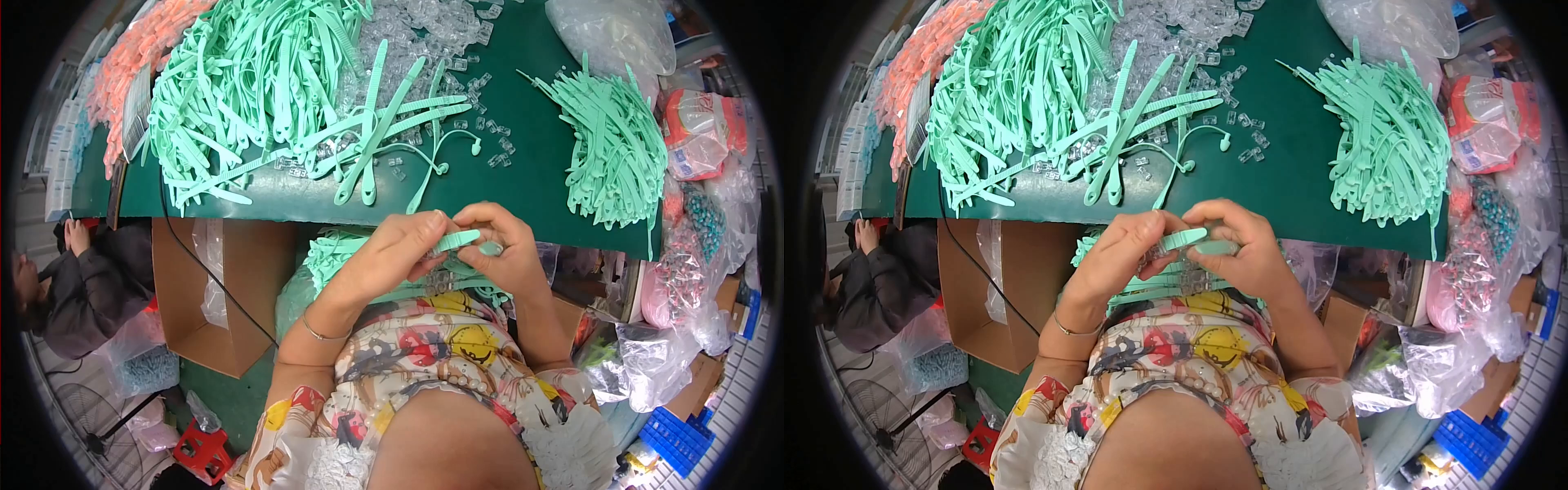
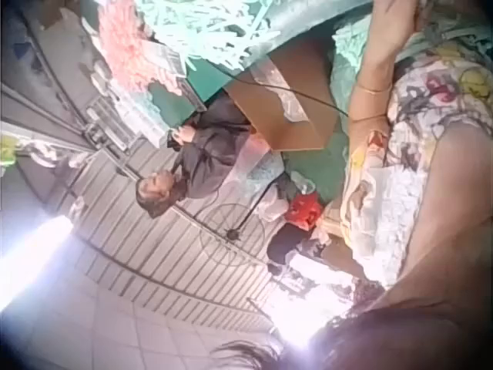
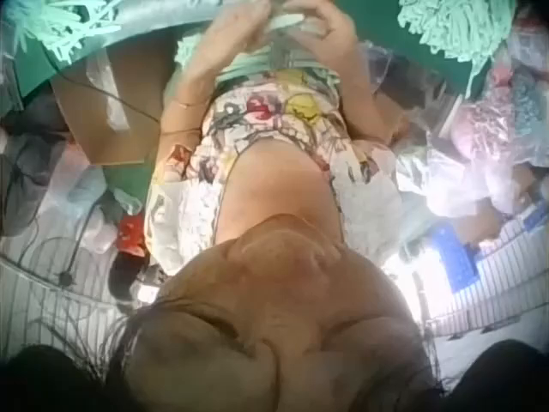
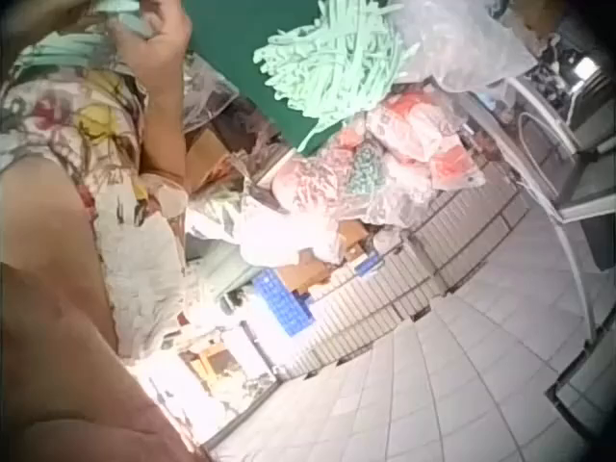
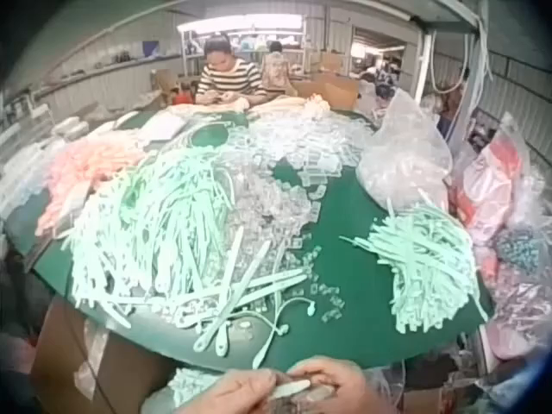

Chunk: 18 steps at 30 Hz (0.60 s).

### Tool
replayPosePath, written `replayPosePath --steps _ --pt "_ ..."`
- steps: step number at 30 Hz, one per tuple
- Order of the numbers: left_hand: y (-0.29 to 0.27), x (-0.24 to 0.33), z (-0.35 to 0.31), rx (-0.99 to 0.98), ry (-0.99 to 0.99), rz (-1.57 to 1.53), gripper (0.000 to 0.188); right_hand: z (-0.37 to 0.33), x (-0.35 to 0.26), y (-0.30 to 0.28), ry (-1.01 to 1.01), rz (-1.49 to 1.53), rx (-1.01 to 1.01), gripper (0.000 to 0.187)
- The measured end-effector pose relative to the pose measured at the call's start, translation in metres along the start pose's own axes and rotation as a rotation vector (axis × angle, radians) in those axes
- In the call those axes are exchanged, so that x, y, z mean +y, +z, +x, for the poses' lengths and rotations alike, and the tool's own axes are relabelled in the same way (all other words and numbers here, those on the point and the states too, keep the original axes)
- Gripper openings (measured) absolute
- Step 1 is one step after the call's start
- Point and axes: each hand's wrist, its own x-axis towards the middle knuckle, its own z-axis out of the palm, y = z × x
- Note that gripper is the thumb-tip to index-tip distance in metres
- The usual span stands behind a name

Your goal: The person assembles small clear plastic buckles by hand at a workstation.

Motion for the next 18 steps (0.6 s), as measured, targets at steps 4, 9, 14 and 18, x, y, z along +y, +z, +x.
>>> replayPosePath --steps 4,9,14,18 --pt "-0.007 -0.003 0.001 0.058 0.033 0.072 0.028 -0.001 0.003 -0.005 -0.097 -0.063 0.063 0.022" --pt "-0.009 -0.017 0.007 0.288 0.224 -0.105 0.013 -0.003 0.001 -0.003 -0.012 0.004 0.151 0.02" --pt "-0.002 -0.028 0.017 0.172 0.324 -0.719 0.017 0.003 -0.004 0.005 -0.053 -0.397 -0.062 0.015" --pt "-0.007 -0.023 0.006 0.012 0.291 -0.365 0.014 0.006 -0.007 0.011 -0.046 -0.562 -0.046 0.017"
